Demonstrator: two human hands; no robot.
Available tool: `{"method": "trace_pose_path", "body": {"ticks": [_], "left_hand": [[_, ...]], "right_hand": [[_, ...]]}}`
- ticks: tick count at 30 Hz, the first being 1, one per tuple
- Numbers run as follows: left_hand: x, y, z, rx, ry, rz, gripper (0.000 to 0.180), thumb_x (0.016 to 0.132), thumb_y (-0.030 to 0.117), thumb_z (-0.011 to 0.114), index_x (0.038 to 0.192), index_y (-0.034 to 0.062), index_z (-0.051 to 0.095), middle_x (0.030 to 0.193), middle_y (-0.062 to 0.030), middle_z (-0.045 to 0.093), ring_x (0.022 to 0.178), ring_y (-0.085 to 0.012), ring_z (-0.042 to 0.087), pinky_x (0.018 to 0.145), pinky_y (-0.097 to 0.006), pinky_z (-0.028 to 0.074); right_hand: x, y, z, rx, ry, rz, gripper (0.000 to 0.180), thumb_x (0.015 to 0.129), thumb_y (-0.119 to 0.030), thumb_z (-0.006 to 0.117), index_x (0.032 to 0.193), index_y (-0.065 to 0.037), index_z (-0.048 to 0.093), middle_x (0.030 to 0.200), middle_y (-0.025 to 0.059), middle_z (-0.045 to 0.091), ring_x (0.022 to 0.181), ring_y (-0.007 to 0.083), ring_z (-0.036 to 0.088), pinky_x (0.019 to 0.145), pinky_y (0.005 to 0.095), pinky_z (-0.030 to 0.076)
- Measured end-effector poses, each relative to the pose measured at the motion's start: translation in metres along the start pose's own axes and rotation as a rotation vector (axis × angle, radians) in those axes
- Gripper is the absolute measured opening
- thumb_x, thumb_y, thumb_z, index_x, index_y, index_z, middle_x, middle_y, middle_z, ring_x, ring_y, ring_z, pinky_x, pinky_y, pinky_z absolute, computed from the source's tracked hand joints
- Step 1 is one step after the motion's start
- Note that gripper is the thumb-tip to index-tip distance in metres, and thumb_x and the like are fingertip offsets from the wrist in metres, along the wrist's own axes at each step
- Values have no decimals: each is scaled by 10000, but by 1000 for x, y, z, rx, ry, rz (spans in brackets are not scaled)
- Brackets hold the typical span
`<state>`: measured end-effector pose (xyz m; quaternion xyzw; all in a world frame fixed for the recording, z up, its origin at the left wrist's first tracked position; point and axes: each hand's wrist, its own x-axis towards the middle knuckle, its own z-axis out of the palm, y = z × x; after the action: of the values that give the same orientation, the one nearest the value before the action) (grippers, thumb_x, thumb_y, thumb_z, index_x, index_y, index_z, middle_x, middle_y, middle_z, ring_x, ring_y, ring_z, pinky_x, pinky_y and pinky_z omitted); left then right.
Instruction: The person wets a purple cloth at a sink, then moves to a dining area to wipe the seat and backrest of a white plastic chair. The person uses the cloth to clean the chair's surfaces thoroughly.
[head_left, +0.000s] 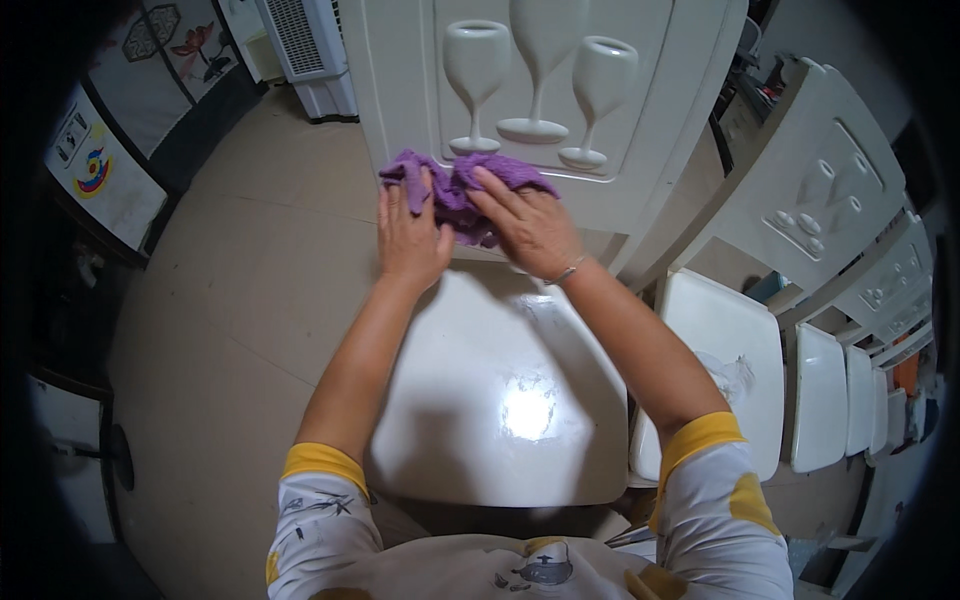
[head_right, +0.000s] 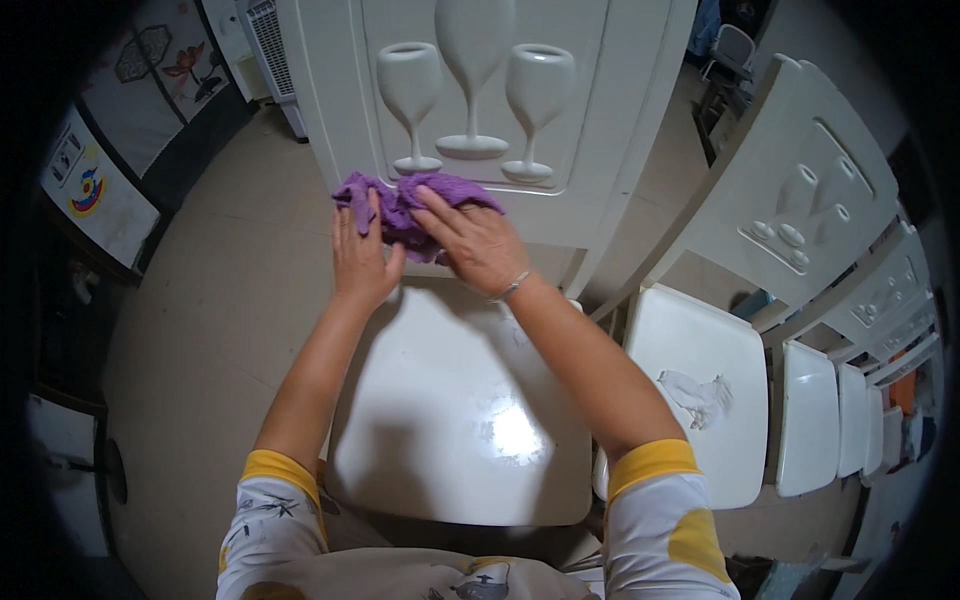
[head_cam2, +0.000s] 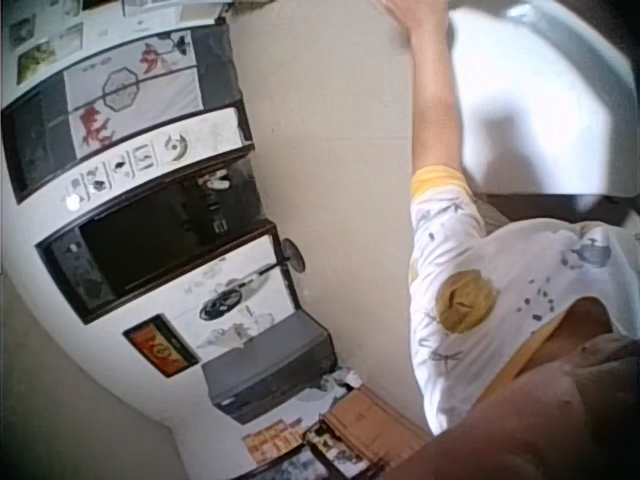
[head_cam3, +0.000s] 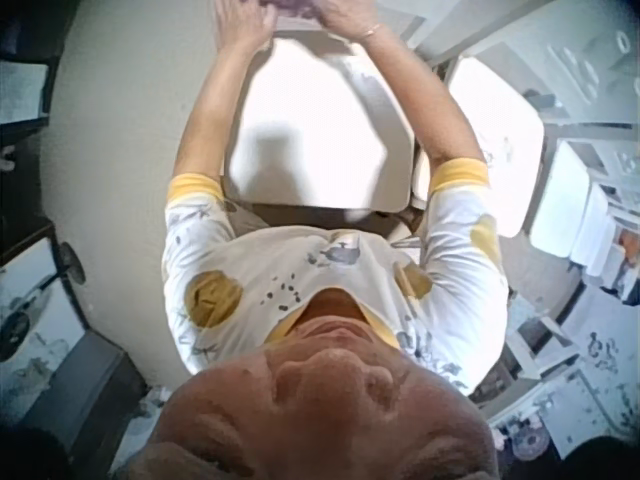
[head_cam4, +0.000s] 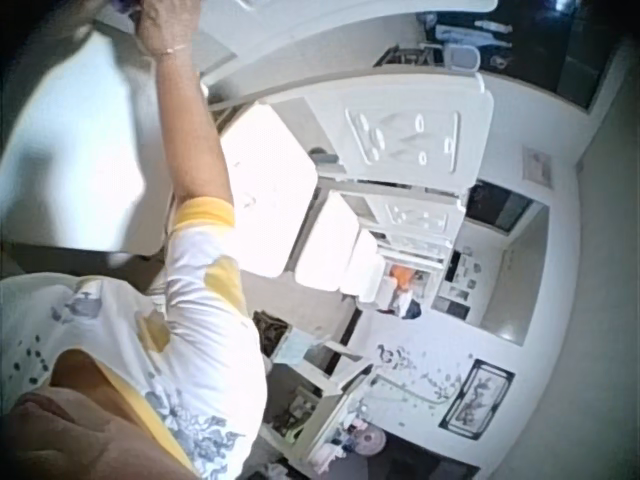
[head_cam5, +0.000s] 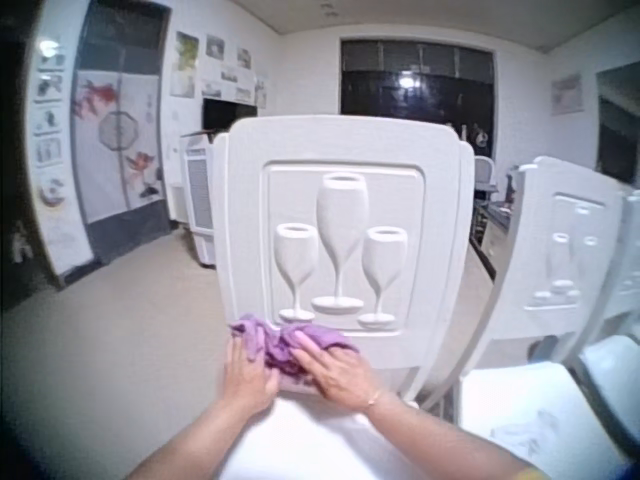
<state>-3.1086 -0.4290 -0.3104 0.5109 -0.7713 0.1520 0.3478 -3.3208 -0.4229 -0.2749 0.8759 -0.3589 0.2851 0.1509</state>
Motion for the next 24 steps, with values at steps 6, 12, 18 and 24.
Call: {"method": "trace_pose_path", "body": {"ticks": [6, 12, 18, 24], "left_hand": [[7, 102, 31, -156, -155, 30, 883, 790, 289, 658, 1501, 63, 187, 1409, -302, 356, 1294, -466, 370, 1138, -505, 216], [17, 110, -1, -347, -51, 102, 738, 808, 186, 631, 1457, 55, 306, 1260, -225, 527, 1204, -382, 477, 1106, -500, 270], [-83, 65, -52, -782, -778, -255, 381, 827, 182, 649, 1169, 15, 630, 1047, -175, 629, 934, -308, 616, 851, -374, 487], [-134, 97, -45, -401, -554, -27, 418, 864, 164, 587, 1273, 83, 562, 1331, -161, 501, 1234, -377, 451, 1021, -464, 370]], "right_hand": [[-86, 64, -62, -250, 21, 70, 586, 683, -7, 630, 1256, -96, 546, 1469, 73, 402, 1075, 279, 548, 946, 389, 428], [-123, 52, -102, -67, 91, 198, 482, 697, 65, 598, 1155, -85, 581, 1220, 95, 596, 971, 332, 589, 847, 409, 485], [-192, -38, -96, 588, -847, 510, 446, 813, -77, 634, 1255, -90, 575, 1290, 154, 565, 1172, 366, 533, 1007, 429, 421], [-213, -81, -61, 272, -409, 540, 583, 894, -338, 583, 1410, -117, 425, 1480, 197, 339, 1363, 390, 296, 1129, 495, 206]]}}
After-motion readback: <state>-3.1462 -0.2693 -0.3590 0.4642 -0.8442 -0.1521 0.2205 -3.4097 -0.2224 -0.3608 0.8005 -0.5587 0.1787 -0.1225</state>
